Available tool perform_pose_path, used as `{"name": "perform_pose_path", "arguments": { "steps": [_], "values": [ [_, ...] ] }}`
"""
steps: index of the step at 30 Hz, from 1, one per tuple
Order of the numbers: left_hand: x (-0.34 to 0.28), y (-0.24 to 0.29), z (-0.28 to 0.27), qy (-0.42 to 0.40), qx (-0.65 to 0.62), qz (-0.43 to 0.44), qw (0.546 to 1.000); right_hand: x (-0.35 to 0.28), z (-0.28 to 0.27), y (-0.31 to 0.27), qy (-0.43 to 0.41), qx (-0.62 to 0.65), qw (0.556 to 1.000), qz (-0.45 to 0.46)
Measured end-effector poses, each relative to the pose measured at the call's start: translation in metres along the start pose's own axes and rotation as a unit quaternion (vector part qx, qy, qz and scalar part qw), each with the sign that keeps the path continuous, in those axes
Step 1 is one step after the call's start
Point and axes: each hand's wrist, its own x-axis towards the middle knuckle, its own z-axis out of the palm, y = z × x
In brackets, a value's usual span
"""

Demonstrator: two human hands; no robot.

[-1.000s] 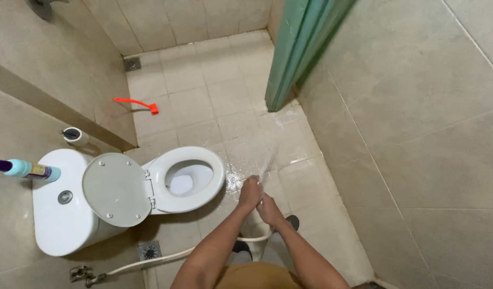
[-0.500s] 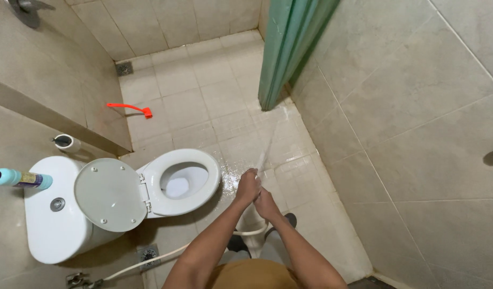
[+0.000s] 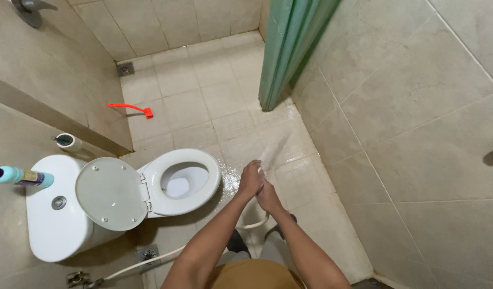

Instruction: The person uses a handheld bidet sprayer to clean the inside of a toilet bowl and the surrounding floor area. They direct the water stream into the bowl and then spray the tiled floor around the base of the toilet.

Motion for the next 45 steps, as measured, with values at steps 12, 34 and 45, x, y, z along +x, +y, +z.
{"name": "perform_pose_path", "arguments": {
  "steps": [12, 34, 45],
  "values": [
    [-0.032, -0.033, -0.001, 0.027, 0.03, -0.06, 0.997, -0.031, 0.023, -0.006, -0.106, -0.002, 0.993, 0.043],
    [-0.047, -0.062, -0.031, 0.069, 0.037, -0.117, 0.99, -0.021, 0.06, -0.007, -0.156, 0.011, 0.987, 0.021],
    [-0.008, 0.006, 0.011, 0.014, -0.015, -0.064, 0.998, -0.009, -0.011, -0.012, -0.077, -0.04, 0.994, 0.07]
  ]
}}
